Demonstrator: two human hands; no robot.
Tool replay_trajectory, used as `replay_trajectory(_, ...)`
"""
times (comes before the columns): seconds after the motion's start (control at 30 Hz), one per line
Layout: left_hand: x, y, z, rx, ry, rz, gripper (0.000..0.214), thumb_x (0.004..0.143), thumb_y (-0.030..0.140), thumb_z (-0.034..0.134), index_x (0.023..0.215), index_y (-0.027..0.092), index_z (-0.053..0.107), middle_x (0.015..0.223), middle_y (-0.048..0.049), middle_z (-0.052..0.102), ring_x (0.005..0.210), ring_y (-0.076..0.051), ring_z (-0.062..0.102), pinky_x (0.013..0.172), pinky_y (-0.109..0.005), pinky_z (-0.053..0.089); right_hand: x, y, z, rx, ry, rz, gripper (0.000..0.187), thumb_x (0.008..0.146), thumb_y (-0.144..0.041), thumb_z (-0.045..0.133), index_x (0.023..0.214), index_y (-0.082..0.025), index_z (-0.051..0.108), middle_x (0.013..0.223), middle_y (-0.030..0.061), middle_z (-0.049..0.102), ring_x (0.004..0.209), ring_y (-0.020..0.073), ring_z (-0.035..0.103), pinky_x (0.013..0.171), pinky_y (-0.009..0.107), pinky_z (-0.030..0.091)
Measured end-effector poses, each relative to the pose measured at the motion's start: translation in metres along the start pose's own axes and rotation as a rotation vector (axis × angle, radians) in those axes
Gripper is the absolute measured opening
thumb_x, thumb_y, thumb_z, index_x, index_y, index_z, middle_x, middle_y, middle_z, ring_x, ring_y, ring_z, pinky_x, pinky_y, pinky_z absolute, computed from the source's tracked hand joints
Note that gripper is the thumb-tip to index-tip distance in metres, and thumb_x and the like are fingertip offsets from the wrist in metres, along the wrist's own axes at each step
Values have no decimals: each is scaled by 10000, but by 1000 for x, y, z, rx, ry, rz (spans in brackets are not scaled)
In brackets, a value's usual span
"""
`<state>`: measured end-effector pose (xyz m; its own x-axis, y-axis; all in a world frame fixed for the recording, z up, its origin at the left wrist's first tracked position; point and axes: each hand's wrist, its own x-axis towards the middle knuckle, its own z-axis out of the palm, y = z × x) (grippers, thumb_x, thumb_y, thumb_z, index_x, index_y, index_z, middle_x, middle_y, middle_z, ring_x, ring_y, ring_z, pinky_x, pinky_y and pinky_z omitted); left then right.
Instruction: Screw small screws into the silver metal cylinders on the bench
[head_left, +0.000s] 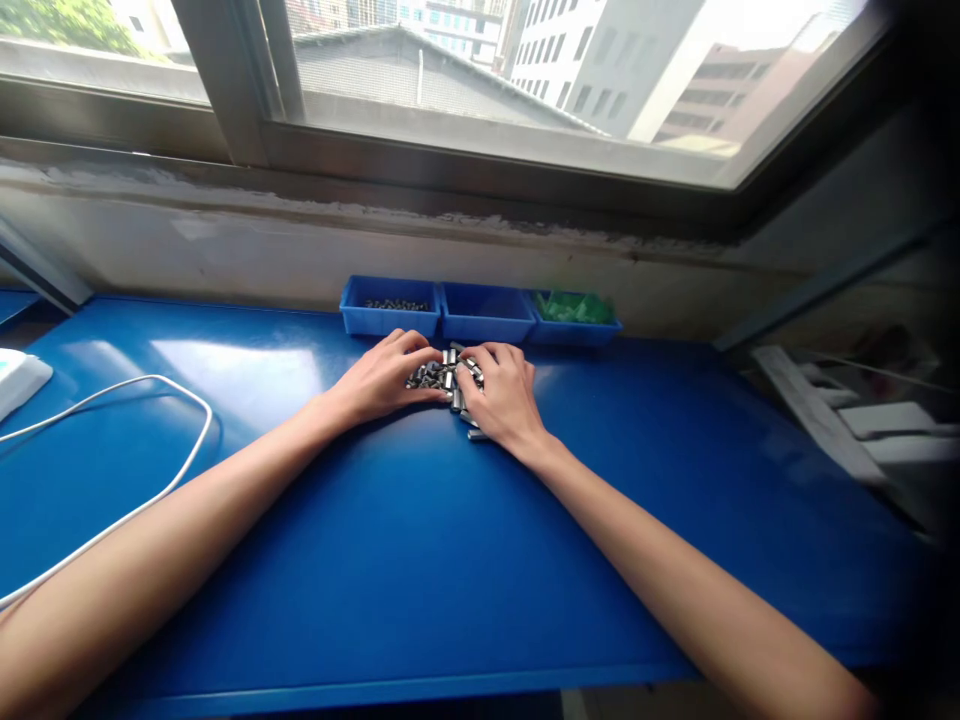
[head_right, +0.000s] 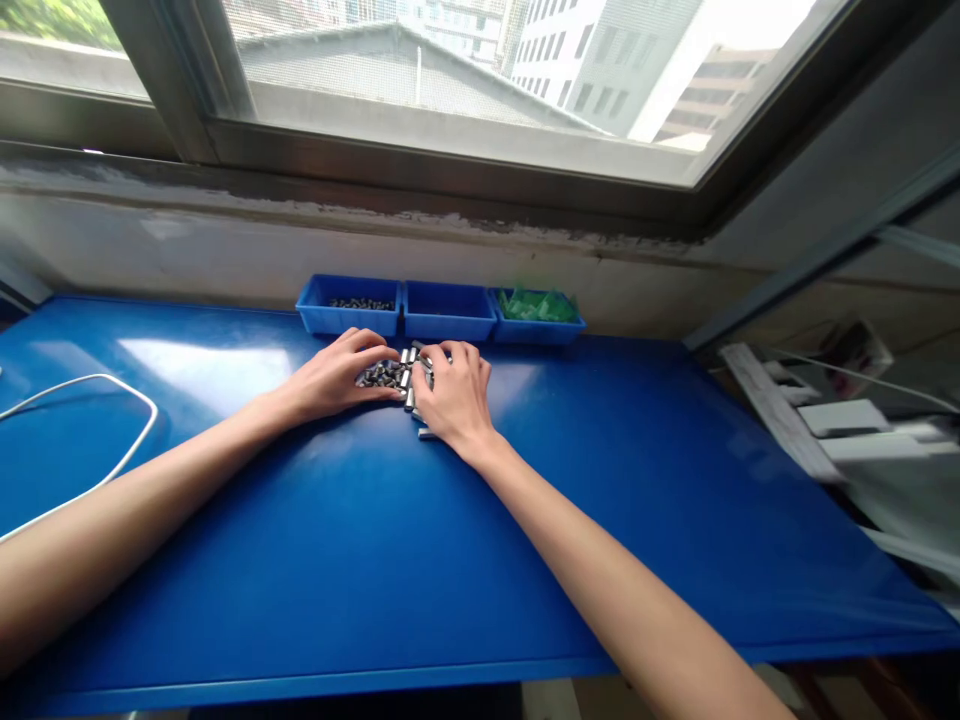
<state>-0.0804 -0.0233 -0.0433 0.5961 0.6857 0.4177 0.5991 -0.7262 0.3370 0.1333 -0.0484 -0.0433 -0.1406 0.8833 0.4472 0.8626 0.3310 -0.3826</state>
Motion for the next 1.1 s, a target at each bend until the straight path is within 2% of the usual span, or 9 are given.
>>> replay_trajectory(0.13,-10,0,-13,16,-25,-89,709,818,722,665,1337,240,632,1239,-118,580,1069,-288,617,919,-407,529,6,-4,-2,35,123,-25,212,968,-311,532,959,-212,720,1136,109,717,1176,303,561,998,484,402)
replay_trajectory(0.2,-15,-2,-18,-39,-52,-81,661,840,686,670,1323,236,640,1173,-98,608,1000,-253,637,876,-372,531,5,-3,-9,68,193,-61,228,977,-313,514,921,-206,708,1076,97,732,1135,284,581,993,468,402)
replay_trajectory(0.27,-18,-4,-21,-92,-46,-62,569,866,624,681,1270,222,674,1084,-79,638,926,-219,644,827,-334,526,2,0,-17,103,209,-182,233,975,-332,518,926,-200,704,1052,95,737,1121,276,593,998,462,406)
replay_trajectory(0.37,-19,-7,-21,-132,7,-48,482,872,561,706,1186,195,718,979,-64,668,793,-171,632,731,-287,511,-3,5,-29,98,41,-534,279,911,-420,614,1062,-207,712,1167,102,721,1213,303,573,1054,487,393)
replay_trajectory(0.47,-19,-6,-21,-168,42,-44,427,861,529,730,1100,177,754,869,-47,681,685,-136,601,668,-259,495,-4,8,-32,18,-142,-699,362,906,-481,618,1165,-244,705,1278,101,689,1286,320,545,1088,519,382)
replay_trajectory(0.57,-19,-3,-22,-208,63,-52,380,842,502,757,1034,175,773,805,-36,688,661,-129,608,658,-250,502,0,9,-28,-34,-239,-710,358,940,-464,580,1206,-257,699,1315,106,676,1314,323,534,1096,538,388)
replay_trajectory(0.63,-19,-2,-23,-250,91,-84,369,828,491,771,1009,169,775,822,-46,709,670,-132,627,661,-252,523,2,10,-26,-30,-247,-694,338,948,-437,580,1203,-252,702,1312,110,681,1309,326,540,1093,550,398)
replay_trajectory(0.93,-20,-2,-22,-568,146,-259,368,764,441,823,960,134,776,991,-103,738,785,-178,725,769,-310,645,-1,11,-20,128,-71,-539,253,982,-383,564,1113,-234,720,1199,89,730,1202,283,598,1034,482,452)
replay_trajectory(1.1,-21,-3,-19,-536,137,-238,280,812,394,774,927,138,784,996,-100,737,825,-190,731,798,-324,661,-2,9,-18,176,-27,-493,257,1002,-349,520,1082,-220,728,1172,80,734,1180,261,593,1043,455,449)
